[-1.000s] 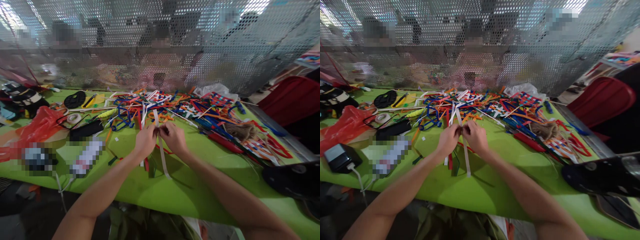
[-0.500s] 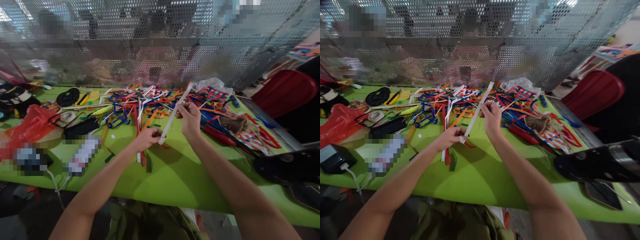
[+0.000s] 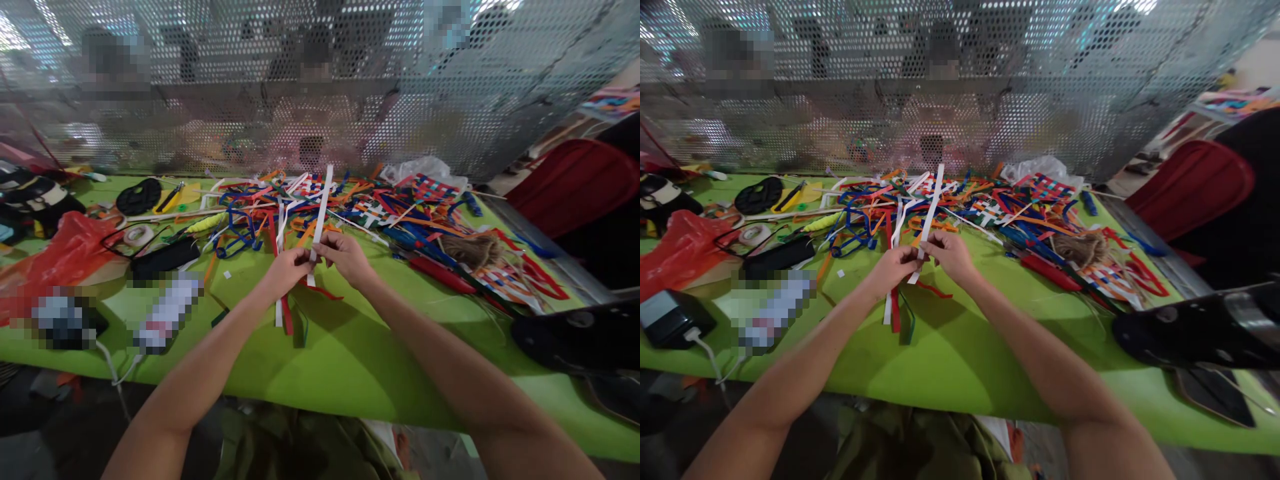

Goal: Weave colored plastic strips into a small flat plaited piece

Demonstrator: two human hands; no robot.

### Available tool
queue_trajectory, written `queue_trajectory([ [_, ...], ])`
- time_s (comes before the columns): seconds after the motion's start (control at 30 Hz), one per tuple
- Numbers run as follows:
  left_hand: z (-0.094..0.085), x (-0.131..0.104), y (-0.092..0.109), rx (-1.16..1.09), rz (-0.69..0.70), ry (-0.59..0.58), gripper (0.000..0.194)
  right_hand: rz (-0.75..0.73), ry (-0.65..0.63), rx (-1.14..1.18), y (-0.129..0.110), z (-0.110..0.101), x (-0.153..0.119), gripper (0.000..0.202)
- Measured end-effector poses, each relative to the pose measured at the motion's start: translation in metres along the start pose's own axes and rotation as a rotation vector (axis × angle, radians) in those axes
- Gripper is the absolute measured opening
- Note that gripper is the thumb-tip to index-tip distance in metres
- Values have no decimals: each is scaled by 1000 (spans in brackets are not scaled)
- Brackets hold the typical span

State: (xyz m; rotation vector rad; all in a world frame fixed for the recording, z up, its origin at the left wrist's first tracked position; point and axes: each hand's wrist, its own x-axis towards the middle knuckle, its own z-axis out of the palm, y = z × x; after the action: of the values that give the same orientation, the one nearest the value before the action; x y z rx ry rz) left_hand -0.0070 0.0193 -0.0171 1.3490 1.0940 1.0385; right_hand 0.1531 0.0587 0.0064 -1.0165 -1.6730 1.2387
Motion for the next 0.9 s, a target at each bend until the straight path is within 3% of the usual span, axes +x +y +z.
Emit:
queue_trajectory([
  [0.17, 4, -3, 0, 74, 75, -45, 8, 24, 82, 36, 2, -4, 2, 36],
  [0.4, 9, -6, 6, 53, 263, -11, 7, 21, 64, 78, -1, -4, 3, 35],
  [0.5, 6, -9, 9, 165, 205, -63, 7, 51, 65, 76, 0, -7, 5, 35],
  [0.6, -4, -12, 16, 433, 99, -93, 21, 126, -39, 66, 3, -10, 6, 36],
  [0.73, -24, -12, 30, 650, 115, 181, 40, 196, -213, 61, 6, -3, 1, 39],
  [0.83, -35, -10, 34, 658, 201, 344, 32, 227, -374, 9, 11, 2, -2, 38],
  [0.9, -38, -8, 32, 679, 235, 367, 25, 210, -394, -74, 16, 1, 0, 34],
])
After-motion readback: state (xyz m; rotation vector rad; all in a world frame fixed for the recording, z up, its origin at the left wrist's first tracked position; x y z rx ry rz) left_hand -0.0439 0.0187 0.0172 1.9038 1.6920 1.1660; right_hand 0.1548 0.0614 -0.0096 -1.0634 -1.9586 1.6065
